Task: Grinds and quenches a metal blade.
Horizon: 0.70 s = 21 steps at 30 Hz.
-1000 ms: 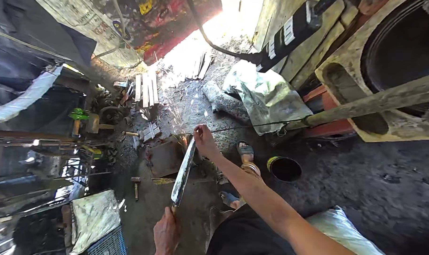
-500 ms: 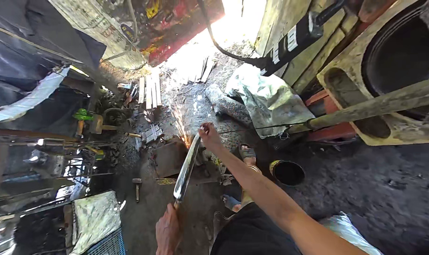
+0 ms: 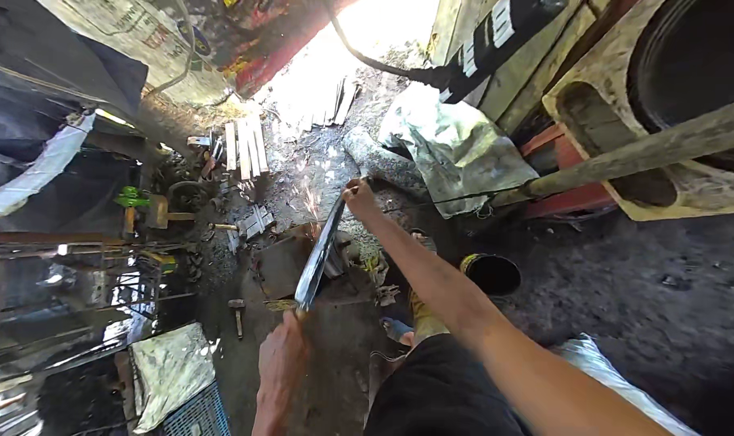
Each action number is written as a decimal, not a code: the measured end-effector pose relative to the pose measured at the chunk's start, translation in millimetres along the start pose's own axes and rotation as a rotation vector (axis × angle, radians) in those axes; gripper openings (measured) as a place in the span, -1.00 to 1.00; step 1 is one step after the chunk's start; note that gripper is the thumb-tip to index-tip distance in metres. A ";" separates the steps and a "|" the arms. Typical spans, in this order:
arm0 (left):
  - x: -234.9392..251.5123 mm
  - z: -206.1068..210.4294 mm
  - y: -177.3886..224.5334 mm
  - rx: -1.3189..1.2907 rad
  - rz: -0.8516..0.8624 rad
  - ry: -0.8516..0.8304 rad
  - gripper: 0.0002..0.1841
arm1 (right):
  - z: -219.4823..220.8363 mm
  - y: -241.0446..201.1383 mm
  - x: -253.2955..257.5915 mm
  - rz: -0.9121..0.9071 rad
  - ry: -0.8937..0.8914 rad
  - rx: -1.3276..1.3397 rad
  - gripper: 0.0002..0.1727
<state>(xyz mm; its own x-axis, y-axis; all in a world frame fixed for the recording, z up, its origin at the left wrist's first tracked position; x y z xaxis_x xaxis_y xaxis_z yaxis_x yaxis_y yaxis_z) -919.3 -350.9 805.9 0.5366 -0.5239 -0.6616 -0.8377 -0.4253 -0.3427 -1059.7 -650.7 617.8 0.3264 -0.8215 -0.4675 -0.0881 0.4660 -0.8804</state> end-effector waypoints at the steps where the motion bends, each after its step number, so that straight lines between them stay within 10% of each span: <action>1: -21.6 5.9 -15.5 -0.009 -0.027 -0.033 -0.59 | 17.4 2.8 -12.2 -0.025 -0.040 -0.022 -0.45; 5: -61.2 -4.9 -27.2 -0.009 -0.077 -0.129 -0.57 | 46.0 9.3 -33.4 -0.095 -0.148 -0.137 -0.50; 12: 84.4 -57.1 61.8 0.071 0.111 0.079 -0.57 | -56.5 12.2 80.7 0.029 0.078 -0.149 -0.55; 21: -42.0 -7.2 -50.2 0.025 -0.045 -0.105 -0.58 | 48.1 13.5 -32.7 -0.127 -0.104 -0.141 -0.60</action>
<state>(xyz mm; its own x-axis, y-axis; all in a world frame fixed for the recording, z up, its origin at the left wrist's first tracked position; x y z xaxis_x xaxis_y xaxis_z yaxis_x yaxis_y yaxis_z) -899.0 -312.8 855.7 0.5609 -0.4238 -0.7112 -0.8161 -0.4275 -0.3889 -1026.2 -601.8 625.1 0.4383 -0.8286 -0.3482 -0.1688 0.3047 -0.9374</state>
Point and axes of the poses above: each hand's wrist, its own x-axis towards the middle knuckle, its own z-axis out of the palm, y = z × x, the point moved 7 cm from there along x, towards the middle knuckle, and after that the axes turned 5 degrees about -y, right-handed, at the moved point
